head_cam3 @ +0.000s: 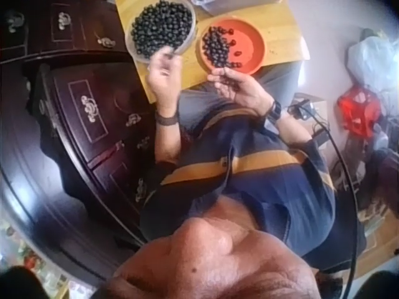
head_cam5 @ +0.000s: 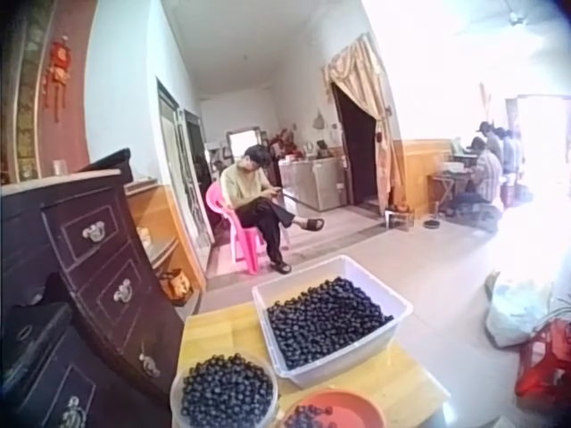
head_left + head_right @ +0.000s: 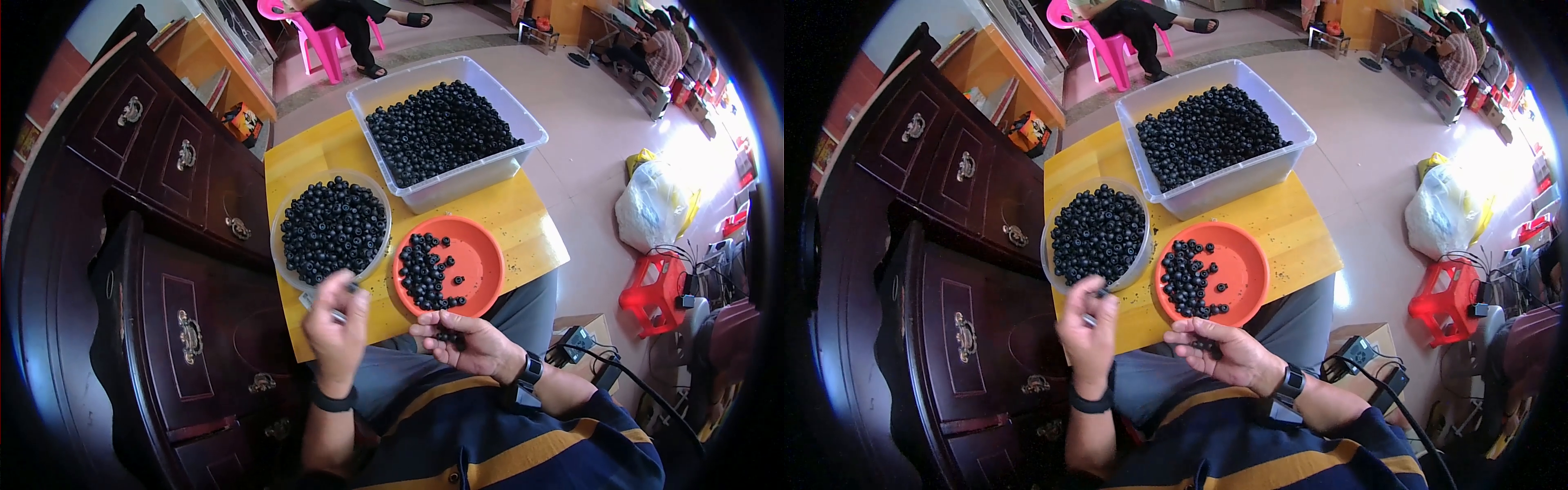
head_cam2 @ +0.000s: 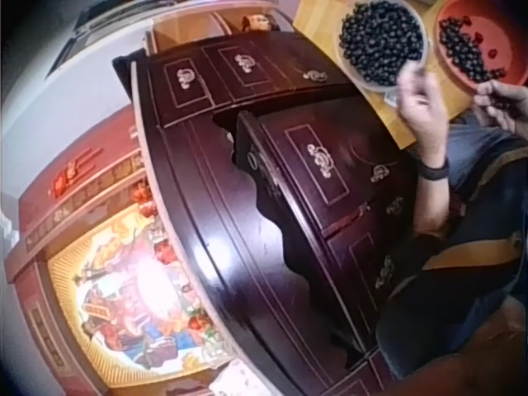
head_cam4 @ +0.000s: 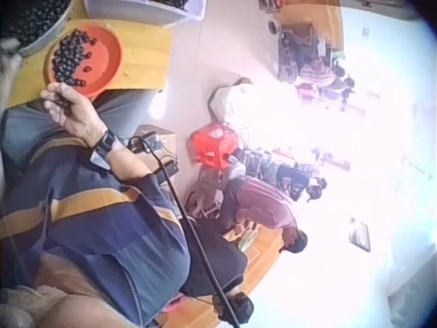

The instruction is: Sorting and de-stemming small dark berries from a large plastic container into a smaller red plate

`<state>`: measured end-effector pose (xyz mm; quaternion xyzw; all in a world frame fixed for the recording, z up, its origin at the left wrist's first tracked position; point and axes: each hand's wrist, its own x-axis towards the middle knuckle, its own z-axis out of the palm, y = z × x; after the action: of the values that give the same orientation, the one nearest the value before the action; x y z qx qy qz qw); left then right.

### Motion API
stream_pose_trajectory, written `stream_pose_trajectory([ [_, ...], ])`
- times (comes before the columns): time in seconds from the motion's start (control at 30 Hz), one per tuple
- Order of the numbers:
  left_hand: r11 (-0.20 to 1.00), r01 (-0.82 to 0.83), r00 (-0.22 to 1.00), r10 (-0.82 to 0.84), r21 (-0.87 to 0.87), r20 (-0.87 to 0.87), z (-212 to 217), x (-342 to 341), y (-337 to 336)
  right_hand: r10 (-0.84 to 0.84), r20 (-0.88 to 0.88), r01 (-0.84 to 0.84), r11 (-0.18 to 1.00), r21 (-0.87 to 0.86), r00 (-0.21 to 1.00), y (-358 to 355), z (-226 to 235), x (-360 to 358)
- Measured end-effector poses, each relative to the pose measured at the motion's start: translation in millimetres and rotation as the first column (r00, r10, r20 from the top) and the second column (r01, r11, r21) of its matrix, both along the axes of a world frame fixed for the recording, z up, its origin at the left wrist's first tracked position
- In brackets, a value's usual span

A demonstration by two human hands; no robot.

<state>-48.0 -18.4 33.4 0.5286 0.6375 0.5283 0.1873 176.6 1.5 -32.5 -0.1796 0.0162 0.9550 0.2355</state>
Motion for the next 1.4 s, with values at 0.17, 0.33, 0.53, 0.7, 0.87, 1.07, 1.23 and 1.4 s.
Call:
stream_pose_trajectory([
  [0.17, 1.000, 0.012, 1.000, -0.012, -0.013, 0.000, 12.4, -9.0, 4.3, -0.036, -0.033, 0.037, 0.999, 0.019, 0.999, 2.3, 10.2, -2.6],
  [0.33, 0.932, 0.328, 0.932, -0.346, -0.155, -0.112, -6.7, 29.3, -17.2, -0.071, -0.186, 0.080, 0.996, 0.039, 0.980, 0.9, 4.0, -4.3],
  [0.53, 0.878, 0.387, 0.849, -0.459, -0.281, -0.263, -12.4, 51.2, -21.8, -0.053, -0.065, 0.056, 0.997, 0.045, 0.996, -0.3, 5.7, -3.8],
  [0.7, 0.910, 0.358, 0.854, -0.409, -0.210, -0.320, -22.1, 58.3, -22.8, -0.065, -0.028, 0.066, 0.997, 0.039, 0.998, -0.9, 3.4, -4.8],
  [0.87, 0.908, 0.366, 0.873, -0.411, -0.205, -0.263, -28.1, 56.6, -21.9, -0.035, -0.088, 0.044, 0.995, 0.092, 0.995, 1.7, 1.1, -1.2],
  [1.07, 0.858, 0.474, 0.873, -0.430, -0.197, 0.228, -9.5, 46.3, -19.6, -0.003, -0.056, 0.011, 0.991, 0.137, 0.998, 3.4, -3.3, 5.6],
  [1.23, 0.843, 0.514, 0.829, -0.441, -0.157, 0.342, -26.6, 40.8, -23.3, 0.082, -0.078, -0.073, 0.990, 0.118, 0.994, 5.7, 4.5, 4.9],
  [1.4, 0.862, 0.486, 0.843, -0.419, -0.146, 0.337, -14.3, 49.3, -20.3, 0.061, -0.036, -0.058, 0.994, 0.093, 0.997, 3.5, -2.2, 6.4],
])
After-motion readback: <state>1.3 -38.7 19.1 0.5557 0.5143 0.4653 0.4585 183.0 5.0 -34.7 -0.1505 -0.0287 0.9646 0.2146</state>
